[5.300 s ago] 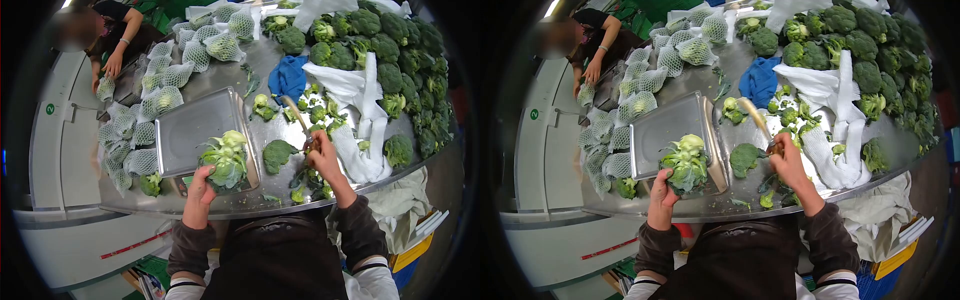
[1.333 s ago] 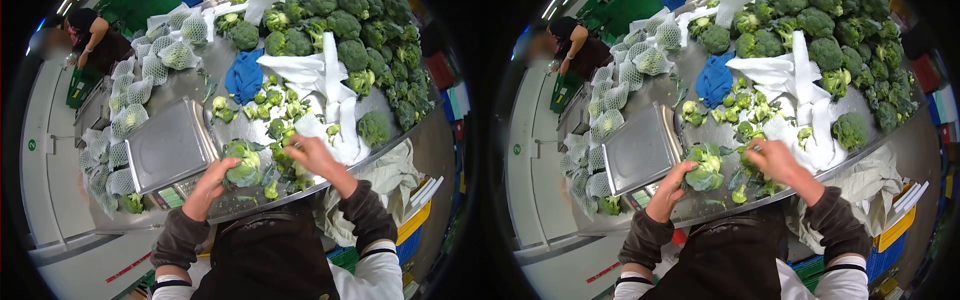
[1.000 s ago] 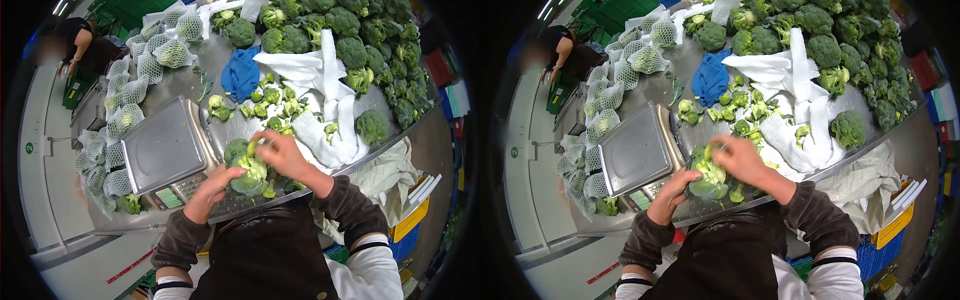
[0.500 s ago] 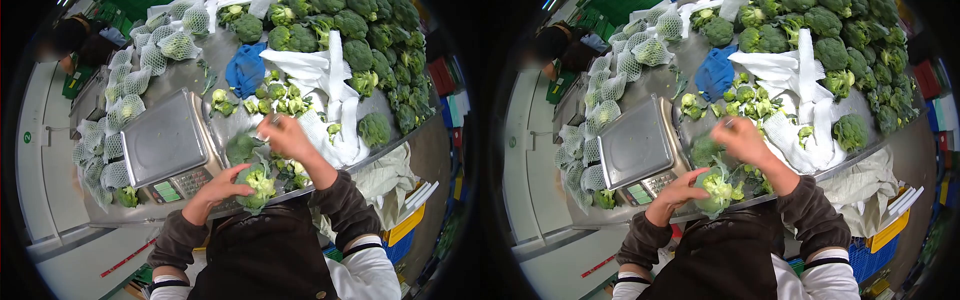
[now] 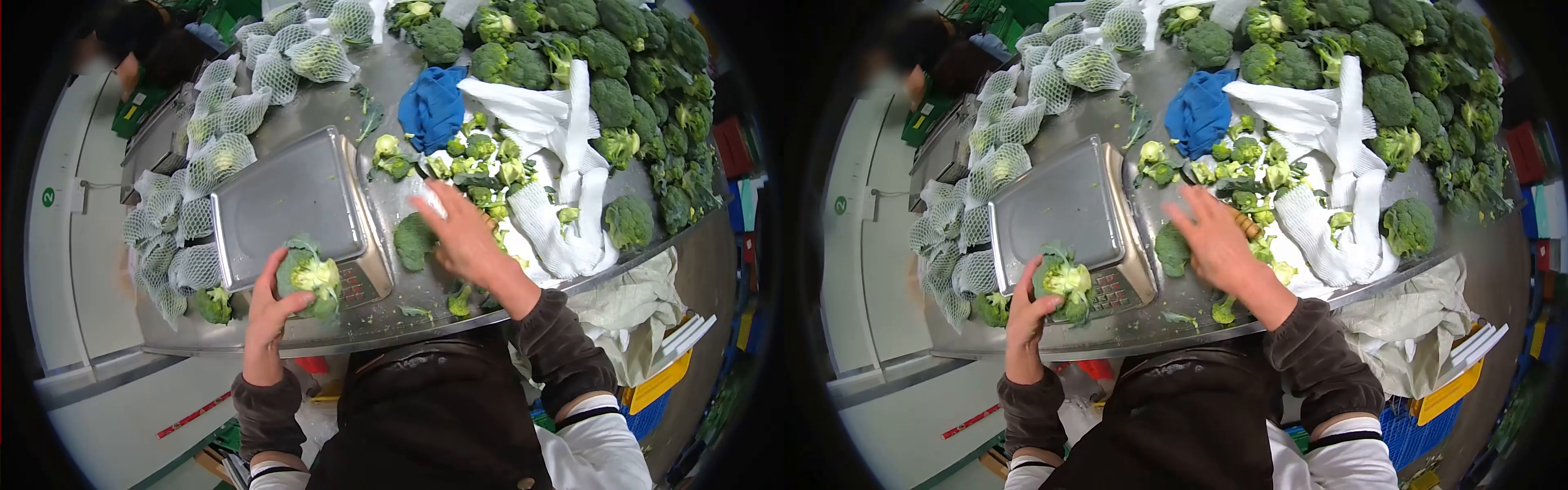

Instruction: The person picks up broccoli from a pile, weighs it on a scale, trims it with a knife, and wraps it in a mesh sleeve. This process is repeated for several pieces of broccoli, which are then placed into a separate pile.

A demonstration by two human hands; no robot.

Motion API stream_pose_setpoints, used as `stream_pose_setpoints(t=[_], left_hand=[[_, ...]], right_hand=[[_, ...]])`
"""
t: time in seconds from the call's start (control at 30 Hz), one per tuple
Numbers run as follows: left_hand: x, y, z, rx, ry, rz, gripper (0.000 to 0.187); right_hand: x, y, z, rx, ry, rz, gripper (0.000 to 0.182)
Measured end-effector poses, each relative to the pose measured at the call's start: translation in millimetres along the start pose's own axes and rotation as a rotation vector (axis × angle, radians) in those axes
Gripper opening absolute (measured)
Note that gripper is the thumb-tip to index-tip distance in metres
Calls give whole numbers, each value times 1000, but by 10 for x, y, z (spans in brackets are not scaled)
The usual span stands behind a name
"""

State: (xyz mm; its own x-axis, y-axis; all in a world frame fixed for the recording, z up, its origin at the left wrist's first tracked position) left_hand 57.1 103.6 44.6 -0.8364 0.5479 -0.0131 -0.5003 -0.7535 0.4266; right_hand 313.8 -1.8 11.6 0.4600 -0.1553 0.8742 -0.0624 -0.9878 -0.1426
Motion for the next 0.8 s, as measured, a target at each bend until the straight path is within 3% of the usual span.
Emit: stream_pose_setpoints(t=[0.13,0.2,0.27,0.33,0.43,0.47,0.63,0.7,0.8], left_hand=[[159,-135,248,-182,-288,81,83],[232,-180,353,-298,-630,156,83],[304,-220,393,-311,-658,196,83],[391,-328,349,-304,-742,223,80],[333,-556,276,-349,-893,268,74],[317,-616,258,-378,-929,299,73],[435,-632,158,-417,-710,185,71],[383,-566,142,-325,-541,25,69],[456,-629,79,-296,-539,118,77]], right_hand=[[-683,-32,-55,132,37,-167,73],[-564,-119,-36,131,-25,-167,69],[-250,-143,9,-116,-378,-92,65],[144,-248,-152,-109,-554,124,64],[224,-556,-505,-131,-641,178,65],[102,-671,-612,-141,-526,159,67],[-304,-841,-889,-115,-378,109,81],[-356,-800,-877,-99,-381,104,80],[-404,-800,-911,-99,-370,101,79]])
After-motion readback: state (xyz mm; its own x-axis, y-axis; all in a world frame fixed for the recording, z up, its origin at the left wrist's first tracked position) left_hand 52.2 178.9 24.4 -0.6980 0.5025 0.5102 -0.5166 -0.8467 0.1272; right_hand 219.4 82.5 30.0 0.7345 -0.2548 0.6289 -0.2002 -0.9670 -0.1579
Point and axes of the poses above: each hand's wrist, its own y-axis away from the middle knuckle, its own x-axis out of the back of the hand, z = x × y, the point moved 7 cm from there along -y, towards the middle knuckle, and after that the axes turned 1 degree about -z, right-handed, at the moved point
